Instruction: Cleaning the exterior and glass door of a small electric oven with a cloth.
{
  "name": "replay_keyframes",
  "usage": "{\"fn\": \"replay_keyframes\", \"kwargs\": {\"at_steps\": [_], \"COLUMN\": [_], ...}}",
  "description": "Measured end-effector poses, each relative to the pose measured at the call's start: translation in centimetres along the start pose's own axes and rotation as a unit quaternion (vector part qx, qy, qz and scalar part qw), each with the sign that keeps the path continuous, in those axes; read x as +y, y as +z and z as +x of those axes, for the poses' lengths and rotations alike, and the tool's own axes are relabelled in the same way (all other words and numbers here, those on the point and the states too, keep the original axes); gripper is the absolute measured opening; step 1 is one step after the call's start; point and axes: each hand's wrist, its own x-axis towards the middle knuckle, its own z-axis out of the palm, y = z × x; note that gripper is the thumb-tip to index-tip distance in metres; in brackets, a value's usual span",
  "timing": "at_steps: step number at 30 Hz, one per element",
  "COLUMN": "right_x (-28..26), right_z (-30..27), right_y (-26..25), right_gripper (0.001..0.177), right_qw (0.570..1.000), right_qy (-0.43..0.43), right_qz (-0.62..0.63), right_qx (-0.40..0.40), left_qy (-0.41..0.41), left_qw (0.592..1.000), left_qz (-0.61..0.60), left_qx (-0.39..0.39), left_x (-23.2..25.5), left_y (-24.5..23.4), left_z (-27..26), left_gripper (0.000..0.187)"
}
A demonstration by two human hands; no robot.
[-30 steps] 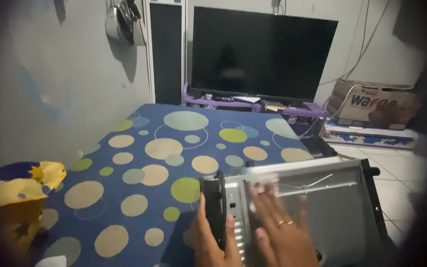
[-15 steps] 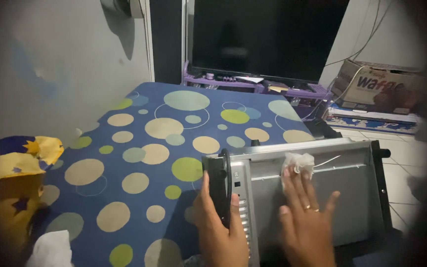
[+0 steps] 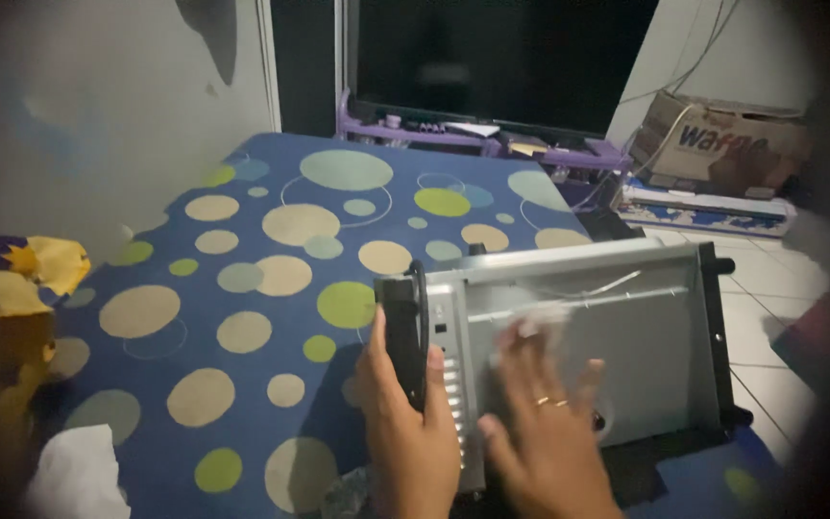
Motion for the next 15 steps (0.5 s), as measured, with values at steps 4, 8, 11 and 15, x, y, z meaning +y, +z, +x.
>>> {"fn": "replay_keyframes", "kwargs": {"at_steps": [4, 8, 11, 15], "right_x": [0.8, 1.4, 0.9, 0.6], "right_z": [-1.7, -2.6, -5.0, -6.3], "right_y": [0.1, 0.6, 2.8, 1.7], "right_gripper": [0.089, 0.085, 0.084, 0.084], "right_qw": [0.996, 0.999, 0.999, 0.992], "right_qy": [-0.069, -0.003, -0.026, -0.105], "right_qz": [-0.044, -0.044, -0.041, -0.076], "right_qx": [-0.027, -0.031, 0.002, 0.009], "left_qy": [-0.03, 0.01, 0.0, 0.035], "left_qw": [0.999, 1.0, 1.0, 0.999], "left_qz": [0.011, 0.008, 0.006, 0.001], "left_qx": [-0.004, 0.01, 0.006, 0.007], "left_x": [0.1, 0.4, 0.1, -0.1], "left_y": [0.2, 0.1, 0.1, -0.1], "left_z": [-0.1, -0.3, -0.1, -0.1], "left_gripper": [0.067, 0.067, 0.066, 0.065]}}
